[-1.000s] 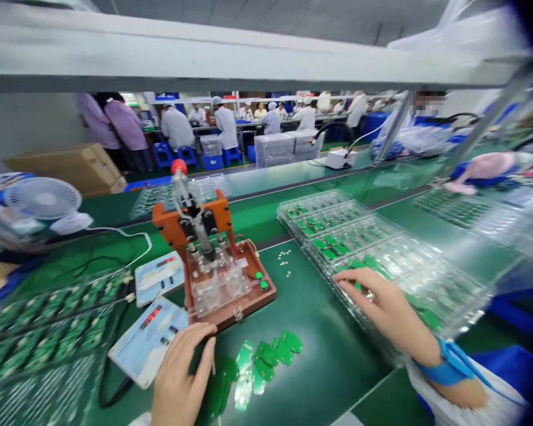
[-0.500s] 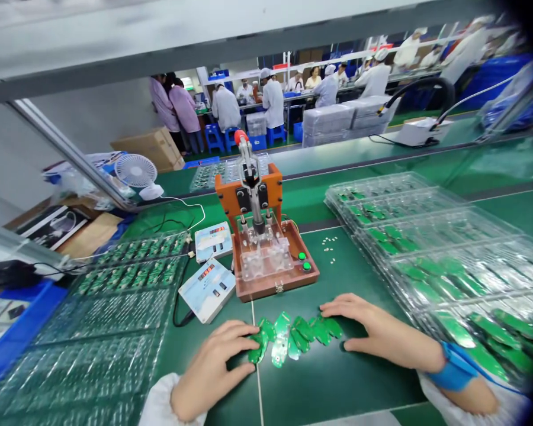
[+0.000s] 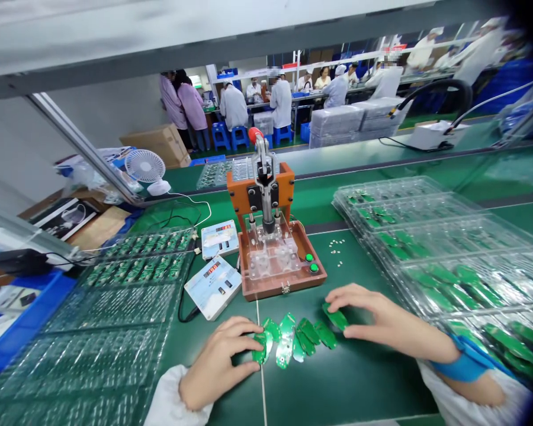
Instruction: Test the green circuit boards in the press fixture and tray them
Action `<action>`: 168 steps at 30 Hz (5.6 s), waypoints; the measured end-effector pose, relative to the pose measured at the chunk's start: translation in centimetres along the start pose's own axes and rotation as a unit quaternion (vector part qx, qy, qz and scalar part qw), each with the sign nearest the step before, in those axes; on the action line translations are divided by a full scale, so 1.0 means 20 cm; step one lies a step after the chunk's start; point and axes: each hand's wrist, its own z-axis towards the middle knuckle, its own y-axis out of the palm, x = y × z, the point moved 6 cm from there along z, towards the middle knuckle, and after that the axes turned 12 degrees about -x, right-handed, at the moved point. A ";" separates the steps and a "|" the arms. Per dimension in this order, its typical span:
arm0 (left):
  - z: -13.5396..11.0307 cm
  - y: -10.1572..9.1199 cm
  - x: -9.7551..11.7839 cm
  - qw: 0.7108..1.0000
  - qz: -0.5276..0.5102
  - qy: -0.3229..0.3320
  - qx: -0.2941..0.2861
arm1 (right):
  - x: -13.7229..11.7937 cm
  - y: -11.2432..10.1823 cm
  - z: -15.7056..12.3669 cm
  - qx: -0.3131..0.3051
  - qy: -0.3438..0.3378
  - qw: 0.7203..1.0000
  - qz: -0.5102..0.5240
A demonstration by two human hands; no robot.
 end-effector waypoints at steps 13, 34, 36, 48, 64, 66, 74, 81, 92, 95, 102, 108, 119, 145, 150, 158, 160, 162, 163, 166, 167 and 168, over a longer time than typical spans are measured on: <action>0.00 -0.01 -0.03 0.996 -0.076 -0.001 0.037 | -0.15 -0.15 0.56 0.193 -0.108 0.968 -0.116; 0.26 -0.51 0.09 0.974 0.007 0.006 0.227 | -0.12 -0.05 0.52 0.196 -0.106 0.962 -0.156; 0.33 -0.53 0.08 0.974 0.026 0.008 0.225 | -0.12 -0.04 0.52 0.197 -0.109 0.961 -0.159; 0.42 -0.49 0.07 0.979 0.046 0.017 0.198 | -0.11 -0.03 0.51 0.194 -0.114 0.959 -0.172; 0.41 -0.40 0.06 0.958 0.064 0.066 0.272 | -0.10 -0.02 0.52 0.200 -0.122 0.954 -0.189; 0.41 -0.39 0.06 0.956 0.069 0.067 0.279 | -0.10 -0.02 0.52 0.203 -0.124 0.953 -0.188; 0.36 -0.33 0.07 0.931 0.088 0.046 0.352 | -0.17 -0.06 0.49 0.227 -0.146 0.945 -0.186; 0.29 -0.25 0.28 0.897 0.111 0.194 0.382 | -0.42 -0.43 0.35 0.413 -0.130 0.895 -0.103; 0.43 0.00 0.28 0.923 0.250 0.237 0.169 | -0.85 -0.97 0.95 0.316 -0.127 0.940 -0.032; 0.42 0.00 0.28 0.924 0.246 0.237 0.170 | -0.96 -0.99 0.96 0.265 -0.206 0.941 0.034; 0.43 0.02 0.27 0.924 0.250 0.234 0.172 | -1.13 -0.61 0.46 0.391 -0.332 0.853 -0.095; 0.44 0.02 0.27 0.926 0.251 0.227 0.168 | -1.04 -0.38 0.37 0.397 -0.327 0.832 -0.208; 0.46 0.02 0.27 0.928 0.232 0.232 0.179 | -0.76 -0.18 0.51 0.407 -0.382 0.820 -0.125; 0.49 0.03 0.26 0.928 0.259 0.222 0.149 | -0.67 -0.14 0.52 0.404 -0.377 0.833 0.025; 0.39 -0.06 0.31 0.905 0.160 0.292 0.264 | -0.67 -0.14 0.53 0.397 -0.383 0.834 0.026; 0.18 -0.61 -0.09 0.919 0.106 -0.021 0.380 | -0.71 -0.16 0.51 0.411 -0.385 0.826 -0.006; 0.20 -0.71 -0.22 0.944 0.120 -0.052 0.304 | -0.72 -0.16 0.51 0.412 -0.387 0.825 -0.019; 0.23 -0.76 -0.34 0.965 0.130 -0.085 0.211 | -0.72 -0.16 0.50 0.410 -0.390 0.824 -0.025; 0.25 -0.76 -0.38 0.972 0.141 -0.114 0.148 | -0.72 -0.17 0.50 0.409 -0.392 0.824 -0.025; 0.30 -0.71 -0.47 0.958 0.194 -0.206 -0.036 | -0.73 -0.17 0.50 0.407 -0.396 0.823 -0.028; 0.31 -0.70 -0.48 0.949 0.210 -0.225 -0.074 | -0.73 -0.17 0.50 0.406 -0.396 0.823 -0.031; 0.31 -0.70 -0.47 0.943 0.220 -0.233 -0.093 | -0.73 -0.17 0.50 0.407 -0.395 0.823 -0.034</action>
